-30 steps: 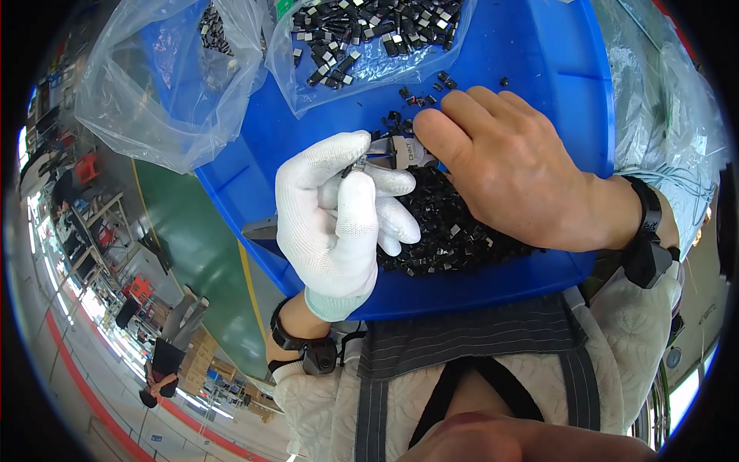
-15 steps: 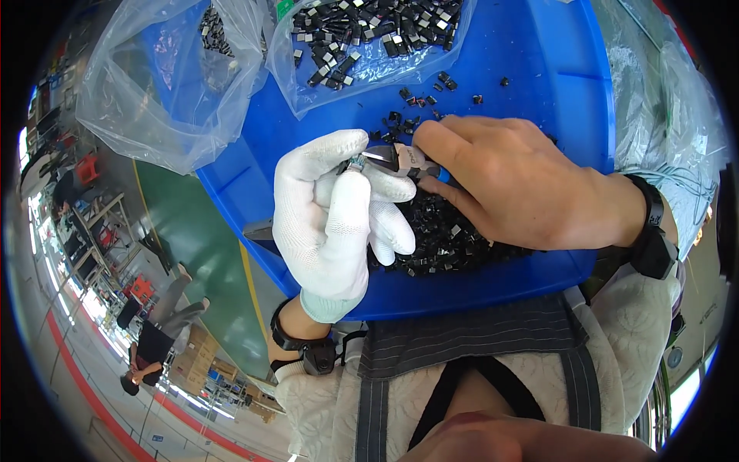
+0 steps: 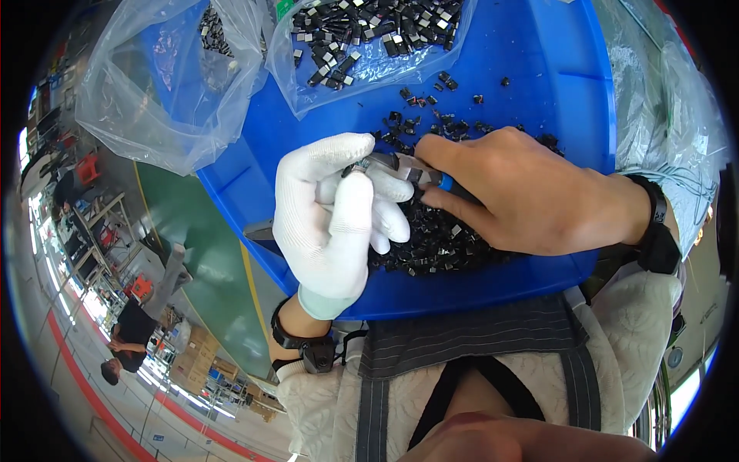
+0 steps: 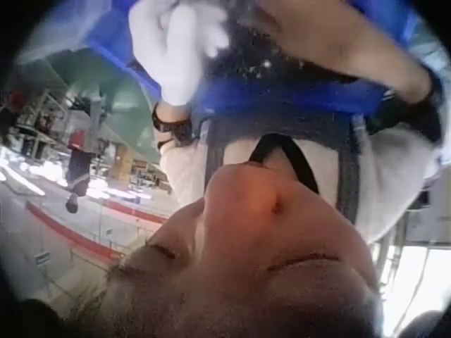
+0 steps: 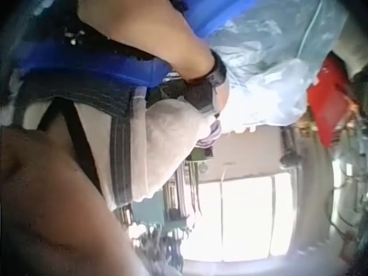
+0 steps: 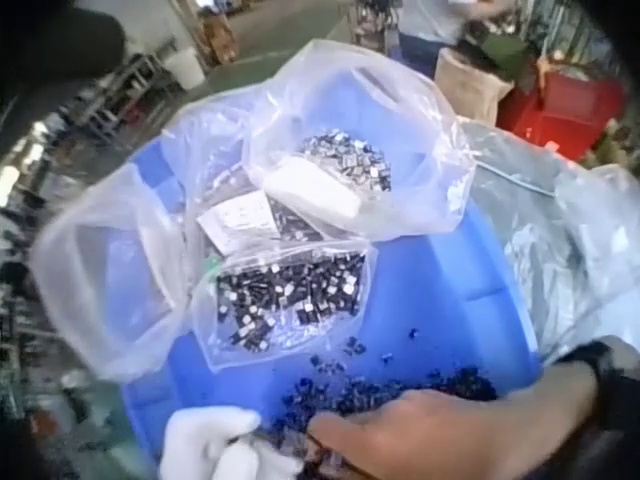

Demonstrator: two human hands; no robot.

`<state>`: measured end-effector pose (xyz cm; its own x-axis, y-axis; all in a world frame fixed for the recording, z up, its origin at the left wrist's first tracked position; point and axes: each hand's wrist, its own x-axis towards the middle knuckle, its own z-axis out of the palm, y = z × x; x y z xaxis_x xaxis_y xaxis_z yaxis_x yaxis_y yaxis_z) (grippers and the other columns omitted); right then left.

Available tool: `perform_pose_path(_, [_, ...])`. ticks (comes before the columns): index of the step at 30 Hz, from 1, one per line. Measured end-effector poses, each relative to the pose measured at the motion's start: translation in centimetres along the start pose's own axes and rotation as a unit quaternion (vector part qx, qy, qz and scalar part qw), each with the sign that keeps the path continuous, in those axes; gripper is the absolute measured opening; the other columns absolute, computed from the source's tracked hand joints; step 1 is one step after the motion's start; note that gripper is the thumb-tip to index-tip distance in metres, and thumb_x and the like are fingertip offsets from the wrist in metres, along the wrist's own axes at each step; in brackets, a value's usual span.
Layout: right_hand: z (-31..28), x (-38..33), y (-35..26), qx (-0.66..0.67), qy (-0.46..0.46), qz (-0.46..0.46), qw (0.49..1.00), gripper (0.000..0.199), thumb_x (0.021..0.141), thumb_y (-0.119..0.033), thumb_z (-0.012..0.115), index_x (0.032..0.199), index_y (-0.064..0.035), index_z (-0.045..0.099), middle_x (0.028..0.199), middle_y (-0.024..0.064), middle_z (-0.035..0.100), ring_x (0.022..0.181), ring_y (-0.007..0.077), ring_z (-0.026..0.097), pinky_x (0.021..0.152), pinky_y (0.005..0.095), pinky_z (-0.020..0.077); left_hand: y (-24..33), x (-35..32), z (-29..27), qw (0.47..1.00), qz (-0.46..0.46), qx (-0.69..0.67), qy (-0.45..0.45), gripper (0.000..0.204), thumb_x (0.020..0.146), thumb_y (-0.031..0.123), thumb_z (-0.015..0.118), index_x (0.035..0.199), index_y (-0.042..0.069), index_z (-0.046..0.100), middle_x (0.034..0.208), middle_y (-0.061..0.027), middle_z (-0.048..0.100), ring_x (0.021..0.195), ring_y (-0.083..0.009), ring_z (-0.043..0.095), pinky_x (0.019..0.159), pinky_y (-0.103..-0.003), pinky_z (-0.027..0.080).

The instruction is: The person picks up small components from a blue tray, trims them using shears, and places them back. After repeating this, the person moves a bundle of cables to the side and continues trimming components.

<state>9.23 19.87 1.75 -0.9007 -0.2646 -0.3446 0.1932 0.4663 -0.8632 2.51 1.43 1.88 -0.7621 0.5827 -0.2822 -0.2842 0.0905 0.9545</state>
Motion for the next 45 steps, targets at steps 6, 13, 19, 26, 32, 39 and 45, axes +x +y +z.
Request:
perform_pose_path(6, [0.0, 0.1, 0.8, 0.124, 0.044, -0.01, 0.991, 0.027, 0.078, -0.003, 0.065, 0.101, -0.0006, 0.051, 0.082, 0.0162, 0.057, 0.073, 0.0344, 0.059, 0.063, 0.041, 0.0467, 0.5, 0.5, -1.4, 1.0, -0.018, -0.016, -0.015, 0.023, 0.093, 0.005, 0.04, 0.113, -0.003, 0.048, 0.075, -0.0137, 0.062, 0.047, -0.0083, 0.051, 0.041, -0.017, 0.039])
perform_pose_path(13, [1.3, 0.3, 2.2, -0.241, 0.234, -0.145, 0.931, 0.041, 0.065, 0.002, 0.07, 0.103, -0.0033, 0.055, 0.085, 0.01, 0.055, 0.08, 0.0282, 0.058, 0.064, 0.0374, 0.0446, 1.0, 0.4, -0.9, 0.998, -0.058, 0.037, 0.003, 0.031, 0.092, 0.006, 0.041, 0.122, -0.002, 0.047, 0.066, -0.0084, 0.058, 0.045, -0.005, 0.045, 0.042, -0.018, 0.035])
perform_pose_path(19, [1.4, 0.4, 2.1, -0.295, 0.253, -0.158, 0.908, 0.041, 0.063, 0.002, 0.067, 0.102, -0.0056, 0.058, 0.079, 0.0077, 0.051, 0.073, 0.0244, 0.054, 0.061, 0.0344, 0.0409, 0.8, 0.2, -0.9, 0.997, -0.017, 0.068, -0.014, 0.035, 0.091, 0.005, 0.043, 0.126, -0.001, 0.046, 0.062, -0.0032, 0.053, 0.048, -0.0047, 0.043, 0.046, -0.017, 0.035])
perform_pose_path(26, [1.6, 0.5, 2.2, -0.347, 0.269, -0.166, 0.883, 0.033, 0.068, -0.001, 0.063, 0.099, -0.0065, 0.058, 0.076, 0.006, 0.048, 0.068, 0.0211, 0.05, 0.058, 0.0328, 0.0374, 1.1, 0.0, -0.8, 0.992, -0.013, 0.122, -0.016, 0.034, 0.092, 0.005, 0.043, 0.125, 0.0, 0.047, 0.062, -0.0021, 0.053, 0.051, -0.0053, 0.045, 0.049, -0.018, 0.036])
perform_pose_path(32, [1.7, 0.5, 1.9, -0.385, 0.272, -0.158, 0.868, 0.029, 0.069, -0.006, 0.062, 0.098, -0.0061, 0.058, 0.075, 0.0053, 0.047, 0.067, 0.0192, 0.049, 0.058, 0.0315, 0.0368, 0.6, -0.1, -1.2, 0.976, 0.049, 0.213, -0.018, 0.032, 0.093, 0.006, 0.044, 0.124, -0.001, 0.049, 0.064, -0.0029, 0.056, 0.055, -0.0059, 0.051, 0.053, -0.019, 0.039])
perform_pose_path(39, [2.2, 0.6, 2.2, -0.414, 0.284, -0.152, 0.851, 0.028, 0.07, -0.009, 0.063, 0.097, -0.0059, 0.058, 0.075, 0.0048, 0.047, 0.067, 0.0178, 0.048, 0.058, 0.0305, 0.0368, 0.2, 0.0, -0.7, 0.963, 0.056, 0.263, 0.002, 0.033, 0.093, 0.011, 0.044, 0.122, -0.003, 0.05, 0.061, -0.0011, 0.048, 0.047, -0.0035, 0.037, 0.045, -0.018, 0.029])
perform_pose_path(45, [2.6, 0.5, 2.5, -0.418, 0.278, -0.142, 0.853, 0.027, 0.069, -0.009, 0.063, 0.095, -0.0058, 0.058, 0.075, 0.0047, 0.048, 0.068, 0.0175, 0.049, 0.058, 0.0304, 0.0371, -0.5, -0.2, -0.7, 0.96, 0.063, 0.274, -0.001, 0.033, 0.093, 0.012, 0.045, 0.121, -0.004, 0.05, 0.061, -0.0009, 0.049, 0.047, -0.0035, 0.037, 0.044, -0.018, 0.028])
